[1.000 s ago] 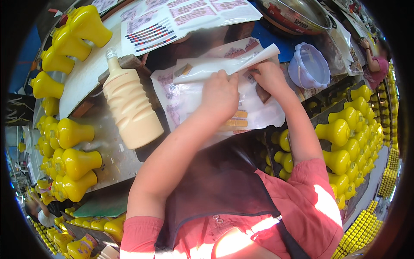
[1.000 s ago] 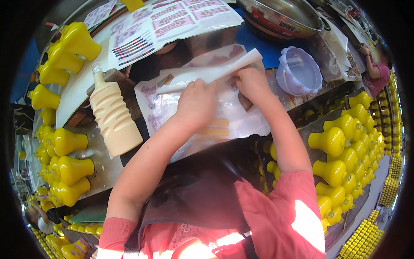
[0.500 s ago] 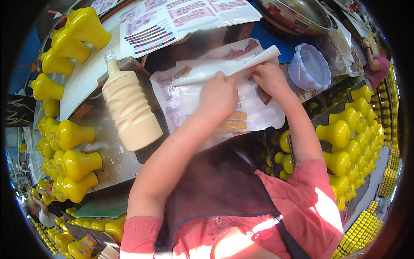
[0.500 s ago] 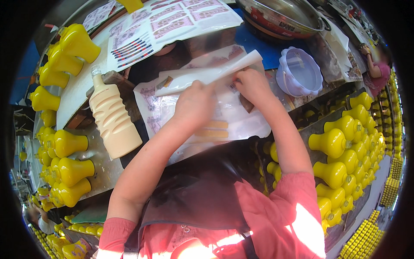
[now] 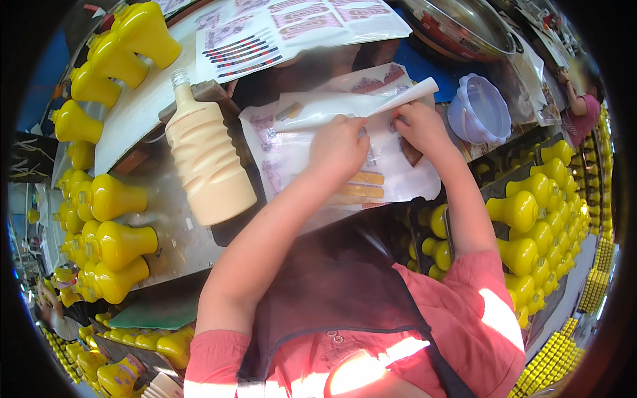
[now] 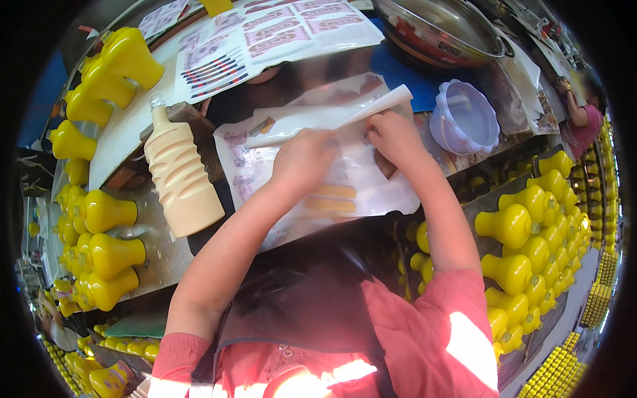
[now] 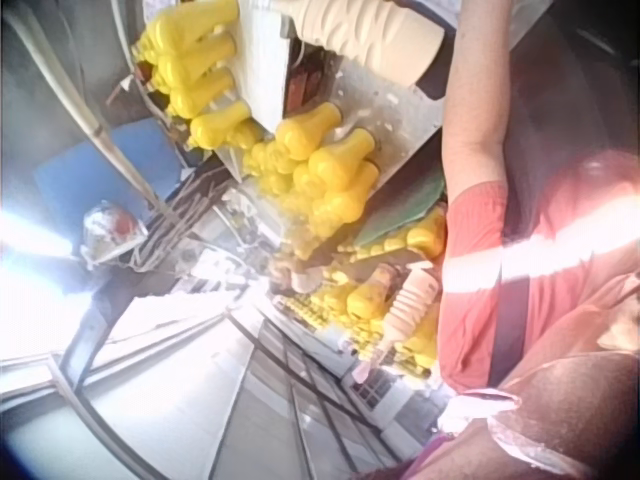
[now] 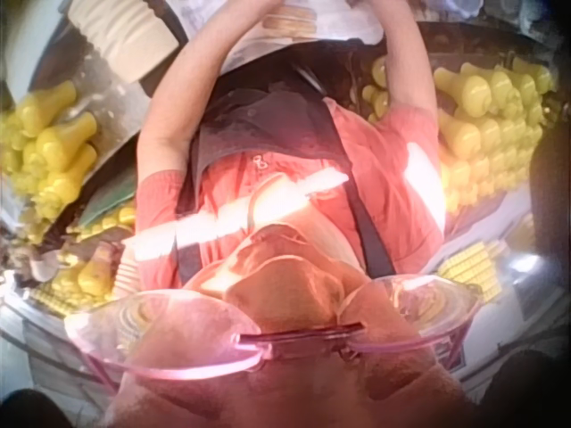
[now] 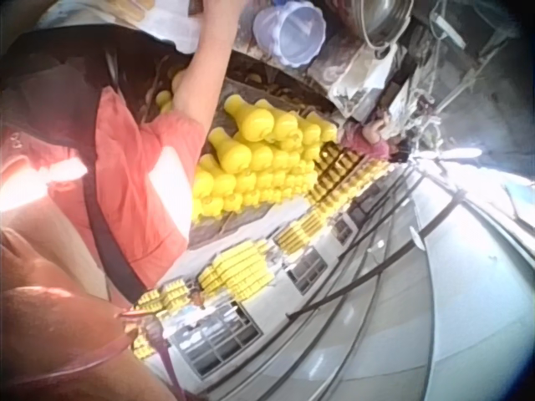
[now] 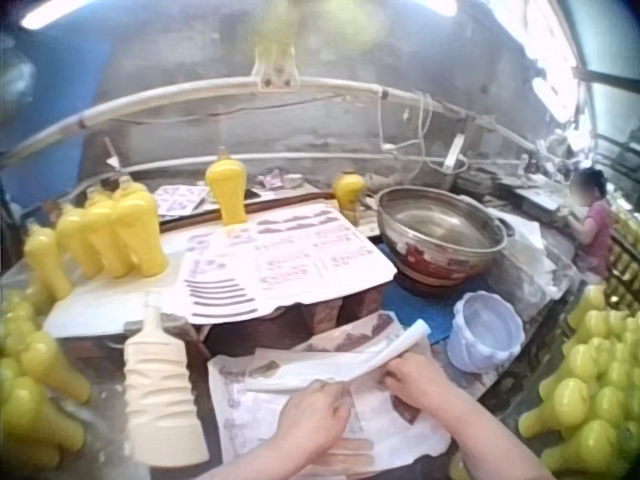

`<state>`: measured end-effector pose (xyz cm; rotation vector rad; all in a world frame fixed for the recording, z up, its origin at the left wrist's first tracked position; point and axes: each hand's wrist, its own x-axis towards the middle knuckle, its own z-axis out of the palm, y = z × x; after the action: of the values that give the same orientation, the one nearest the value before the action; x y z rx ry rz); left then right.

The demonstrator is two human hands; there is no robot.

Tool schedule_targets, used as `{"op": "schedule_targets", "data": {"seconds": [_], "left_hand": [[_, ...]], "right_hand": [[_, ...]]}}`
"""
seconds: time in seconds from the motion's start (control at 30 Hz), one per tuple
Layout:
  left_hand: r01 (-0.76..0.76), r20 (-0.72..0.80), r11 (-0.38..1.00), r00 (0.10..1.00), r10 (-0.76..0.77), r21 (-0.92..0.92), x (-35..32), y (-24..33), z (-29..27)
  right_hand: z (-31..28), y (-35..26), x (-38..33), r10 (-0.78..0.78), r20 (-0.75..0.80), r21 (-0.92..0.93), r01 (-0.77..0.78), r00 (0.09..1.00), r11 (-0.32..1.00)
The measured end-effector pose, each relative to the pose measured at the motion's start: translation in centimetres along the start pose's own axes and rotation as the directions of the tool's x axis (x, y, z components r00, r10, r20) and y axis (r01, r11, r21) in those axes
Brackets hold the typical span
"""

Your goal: The person applies adhesive labels to the bodies of plastic bottles. They pick up each bottle, smooth a label onto its surface, and place the labeled bottle on a nearby shelf. The person repeats this process for several bottles.

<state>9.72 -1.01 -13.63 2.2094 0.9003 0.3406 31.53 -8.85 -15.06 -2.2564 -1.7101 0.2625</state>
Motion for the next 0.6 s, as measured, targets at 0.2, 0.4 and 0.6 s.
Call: {"op": "schedule_targets", "data": {"seconds": [0.2,0.4,0.6], "left_hand": [[-0.003,-0.001,0.93,1.0,0.003,-0.368,-0.5,0.7,-0.2],[0.23,0.198,0.553,0.973,-0.117,-0.801,-1.1,1.5,-1.3],[0.269,0.191,0.39,0.955,-0.226,-0.881,-3.4,1.5,-3.2]], "right_hand": [[-3.1,-2.7,-2.9,0.172,0.012,0.46,-0.158,0.985,0.874],[-5.6,-5.6,-4.9,0.187,0.163,0.718,-0.246,0.969,0.651],[-7.6,-7.9,-5.2,0.261,0.191,0.808,-0.303,0.946,0.505]]}}
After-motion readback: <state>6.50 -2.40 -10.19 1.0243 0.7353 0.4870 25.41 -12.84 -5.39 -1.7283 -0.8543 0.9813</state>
